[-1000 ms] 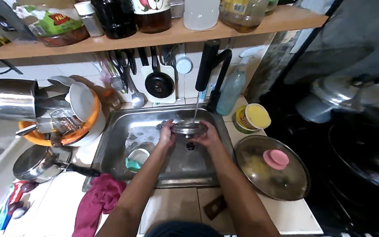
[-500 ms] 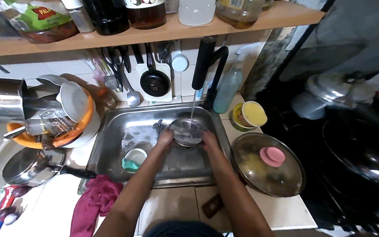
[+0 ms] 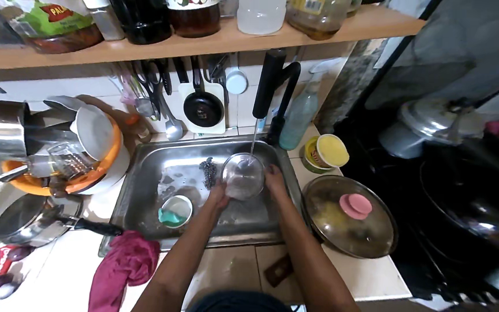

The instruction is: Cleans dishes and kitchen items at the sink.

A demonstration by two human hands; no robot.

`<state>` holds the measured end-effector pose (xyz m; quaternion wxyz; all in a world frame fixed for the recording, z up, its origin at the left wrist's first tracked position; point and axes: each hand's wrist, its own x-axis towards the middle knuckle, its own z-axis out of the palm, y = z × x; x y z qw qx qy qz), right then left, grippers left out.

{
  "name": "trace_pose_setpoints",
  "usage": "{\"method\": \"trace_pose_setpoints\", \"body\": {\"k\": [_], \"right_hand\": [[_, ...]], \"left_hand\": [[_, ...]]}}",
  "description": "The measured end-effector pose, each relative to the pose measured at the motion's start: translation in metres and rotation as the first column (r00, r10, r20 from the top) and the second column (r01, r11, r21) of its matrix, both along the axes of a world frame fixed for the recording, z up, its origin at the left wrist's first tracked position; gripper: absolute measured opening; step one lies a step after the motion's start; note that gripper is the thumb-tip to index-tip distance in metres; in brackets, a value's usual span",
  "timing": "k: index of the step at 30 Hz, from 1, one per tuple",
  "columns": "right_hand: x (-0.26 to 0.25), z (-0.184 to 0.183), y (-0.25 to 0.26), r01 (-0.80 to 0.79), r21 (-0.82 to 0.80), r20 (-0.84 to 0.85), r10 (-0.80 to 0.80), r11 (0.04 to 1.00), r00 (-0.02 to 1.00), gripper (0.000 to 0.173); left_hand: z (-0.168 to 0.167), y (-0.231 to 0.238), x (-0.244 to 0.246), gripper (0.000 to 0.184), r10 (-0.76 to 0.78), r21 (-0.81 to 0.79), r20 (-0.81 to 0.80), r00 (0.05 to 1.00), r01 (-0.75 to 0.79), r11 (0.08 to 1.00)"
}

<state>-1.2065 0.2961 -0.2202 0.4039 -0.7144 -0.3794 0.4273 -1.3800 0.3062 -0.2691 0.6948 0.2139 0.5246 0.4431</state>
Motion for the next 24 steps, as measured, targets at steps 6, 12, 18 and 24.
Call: {"method": "trace_pose_setpoints", "body": {"k": [6,12,18,24], "right_hand": [[0.006,0.002,0.001,-0.053,-0.137,0.002,0.054,0.989,0.999,0.048],[0.004,-0.001,-0.007,-0.130,-0.374,-0.034,0.127,0.918,0.991,0.051],[-0.002,-0.010,-0.003,-0.093,-0.381,-0.187,0.022,0.920,0.982,0.045],[-0.002,-0.005,0.000,-0.057,-0.254,-0.099,0.033,0.966,0.995,0.040]], "left_hand": [[0.018,-0.008,0.005,0.031,-0.176,-0.340,-0.075,0.982,0.141,0.930],[0.046,0.010,-0.003,0.040,-0.430,-0.232,-0.426,0.796,0.363,0.903],[0.054,0.021,-0.014,0.052,-0.417,-0.025,-0.663,0.621,0.539,0.842],[0.026,0.025,-0.015,0.059,-0.375,-0.020,-0.783,0.496,0.582,0.813]]}}
